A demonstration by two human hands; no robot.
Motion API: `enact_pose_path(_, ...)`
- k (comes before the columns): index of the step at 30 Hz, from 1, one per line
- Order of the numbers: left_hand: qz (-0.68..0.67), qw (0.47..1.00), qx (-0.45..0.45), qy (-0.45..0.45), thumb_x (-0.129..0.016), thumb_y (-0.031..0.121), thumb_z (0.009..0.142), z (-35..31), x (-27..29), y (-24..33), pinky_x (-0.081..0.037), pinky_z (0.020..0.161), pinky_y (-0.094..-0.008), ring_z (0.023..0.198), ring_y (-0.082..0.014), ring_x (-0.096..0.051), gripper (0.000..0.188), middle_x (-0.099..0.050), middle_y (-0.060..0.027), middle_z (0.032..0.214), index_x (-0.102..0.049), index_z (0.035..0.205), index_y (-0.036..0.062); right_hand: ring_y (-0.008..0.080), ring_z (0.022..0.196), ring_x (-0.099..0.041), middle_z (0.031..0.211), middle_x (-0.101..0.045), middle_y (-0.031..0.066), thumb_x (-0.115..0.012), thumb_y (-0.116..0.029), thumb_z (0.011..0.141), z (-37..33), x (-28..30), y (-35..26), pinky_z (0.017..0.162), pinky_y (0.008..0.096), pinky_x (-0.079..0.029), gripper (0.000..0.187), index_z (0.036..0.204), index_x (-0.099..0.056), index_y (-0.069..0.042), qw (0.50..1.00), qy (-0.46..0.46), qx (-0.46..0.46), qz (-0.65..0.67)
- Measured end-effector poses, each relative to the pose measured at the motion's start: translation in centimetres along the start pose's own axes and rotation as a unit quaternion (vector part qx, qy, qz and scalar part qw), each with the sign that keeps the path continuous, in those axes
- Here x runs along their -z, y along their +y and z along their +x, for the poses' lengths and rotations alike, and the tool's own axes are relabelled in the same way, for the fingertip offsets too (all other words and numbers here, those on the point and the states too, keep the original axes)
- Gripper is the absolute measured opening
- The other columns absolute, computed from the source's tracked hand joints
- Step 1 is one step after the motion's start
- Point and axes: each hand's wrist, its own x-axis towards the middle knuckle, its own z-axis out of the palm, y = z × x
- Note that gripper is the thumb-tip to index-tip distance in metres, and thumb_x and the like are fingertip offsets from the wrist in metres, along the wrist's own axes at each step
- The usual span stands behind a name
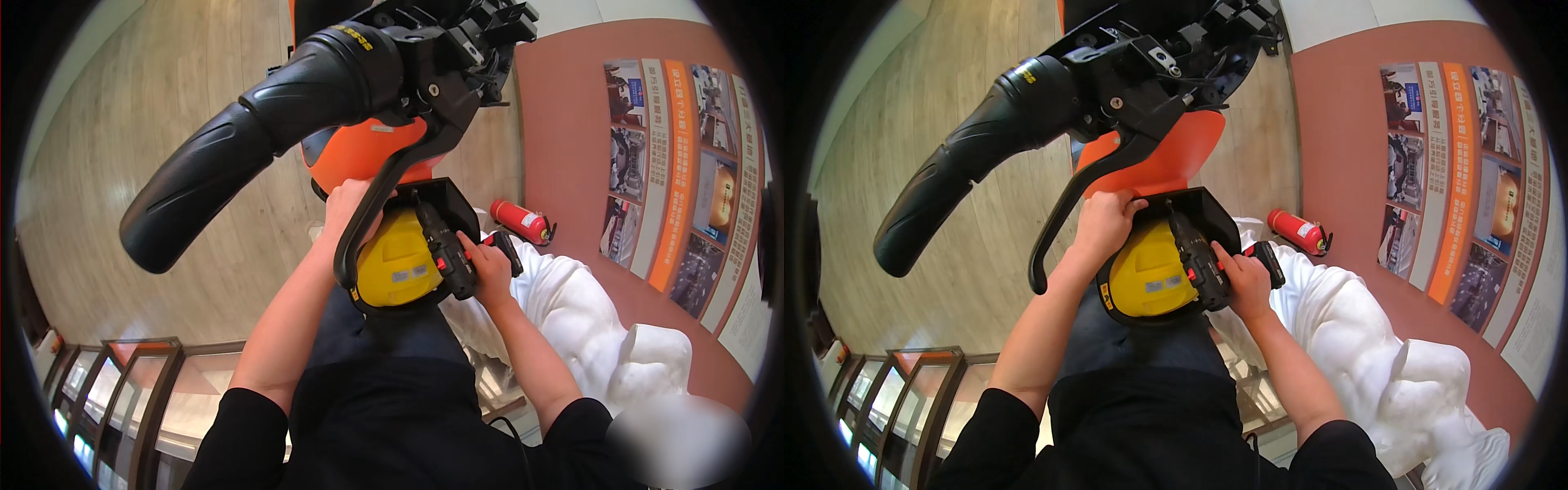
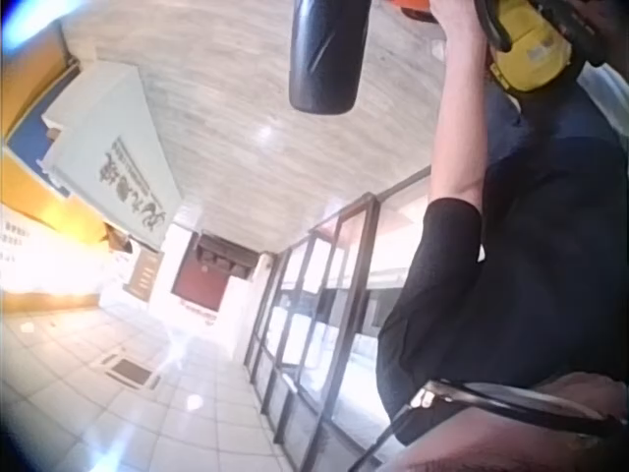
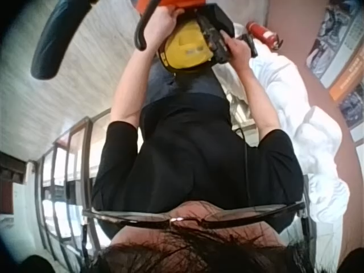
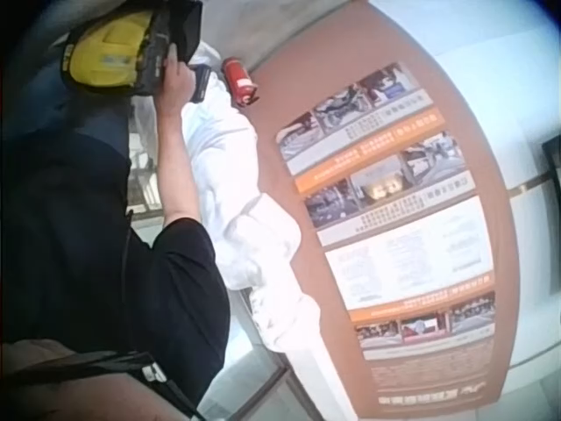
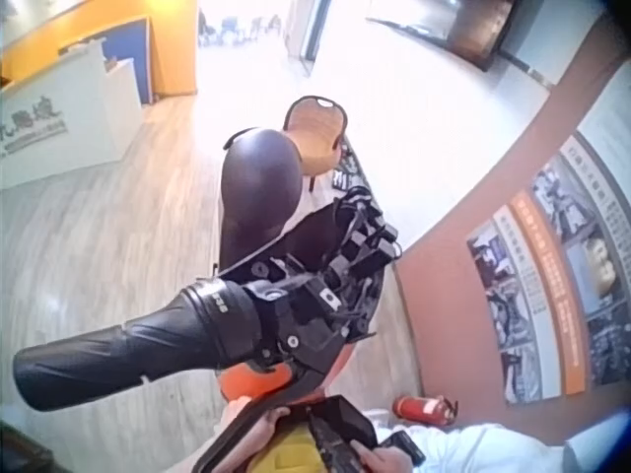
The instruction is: Using a power drill to unscrew and remove a front fairing/headlight assembly from an electric scooter.
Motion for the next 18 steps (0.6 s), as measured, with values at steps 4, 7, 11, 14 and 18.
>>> enact_pose_path(4, -0.004, 1.000, 0.026, 0.010, -0.073, 0.026, 0.095, 0.1, -0.1, 0.4, -0.055, 0.072, -0.0513, 0.080, -0.0459, -0.069, 0.023, -0.069, -0.0245, 0.079, -0.077, 0.098, 0.0040, 0.0269, 0.062, -0.055, 0.070, -0.049, 0.0063, -0.070, -0.006, 0.076, 0.1, 0.0, 0.3, 0.059, 0.0395, -0.043, 0.062, 0.138, -0.069, -0.013, 1.000, 0.008, 0.010, -0.012)
enact_pose_path(7, -0.021, 0.999, 0.032, 0.015, -0.073, 0.027, 0.095, -0.1, -0.6, -0.3, -0.055, 0.072, -0.0515, 0.082, -0.0459, -0.069, 0.023, -0.069, -0.0247, 0.080, -0.077, 0.099, 0.0042, 0.0262, 0.062, -0.055, 0.070, -0.049, 0.0061, -0.070, -0.006, 0.076, 0.2, -0.1, 0.4, 0.059, 0.0393, -0.043, 0.061, 0.137, -0.069, -0.013, 1.000, 0.002, 0.015, -0.020)
enact_pose_path(11, -0.037, 0.999, 0.032, 0.011, -0.073, 0.027, 0.095, -0.2, -0.5, -0.2, -0.055, 0.073, -0.0511, 0.083, -0.0457, -0.069, 0.023, -0.070, -0.0239, 0.082, -0.076, 0.100, 0.0045, 0.0258, 0.062, -0.055, 0.071, -0.050, 0.0057, -0.071, -0.007, 0.077, 0.2, 0.0, 0.7, 0.059, 0.0391, -0.043, 0.060, 0.136, -0.070, -0.013, 0.999, -0.005, 0.019, -0.026)
enact_pose_path(14, -0.030, 0.999, 0.033, 0.006, -0.073, 0.026, 0.095, -0.1, -0.2, -0.4, -0.055, 0.073, -0.0506, 0.082, -0.0454, -0.069, 0.023, -0.070, -0.0233, 0.082, -0.077, 0.100, 0.0047, 0.0254, 0.063, -0.055, 0.070, -0.050, 0.0056, -0.071, -0.007, 0.077, 0.2, 0.0, 0.8, 0.059, 0.0390, -0.043, 0.060, 0.136, -0.070, -0.013, 1.000, 0.006, 0.018, -0.020)
enact_pose_path(18, -0.035, 0.999, 0.032, 0.000, -0.073, 0.026, 0.095, -0.2, -0.1, -0.2, -0.055, 0.073, -0.0503, 0.081, -0.0451, -0.069, 0.022, -0.070, -0.0231, 0.081, -0.077, 0.100, 0.0045, 0.0253, 0.063, -0.055, 0.071, -0.050, 0.0055, -0.071, -0.008, 0.077, 0.2, 0.0, 1.0, 0.059, 0.0389, -0.043, 0.060, 0.136, -0.070, -0.012, 1.000, -0.002, 0.019, -0.015)
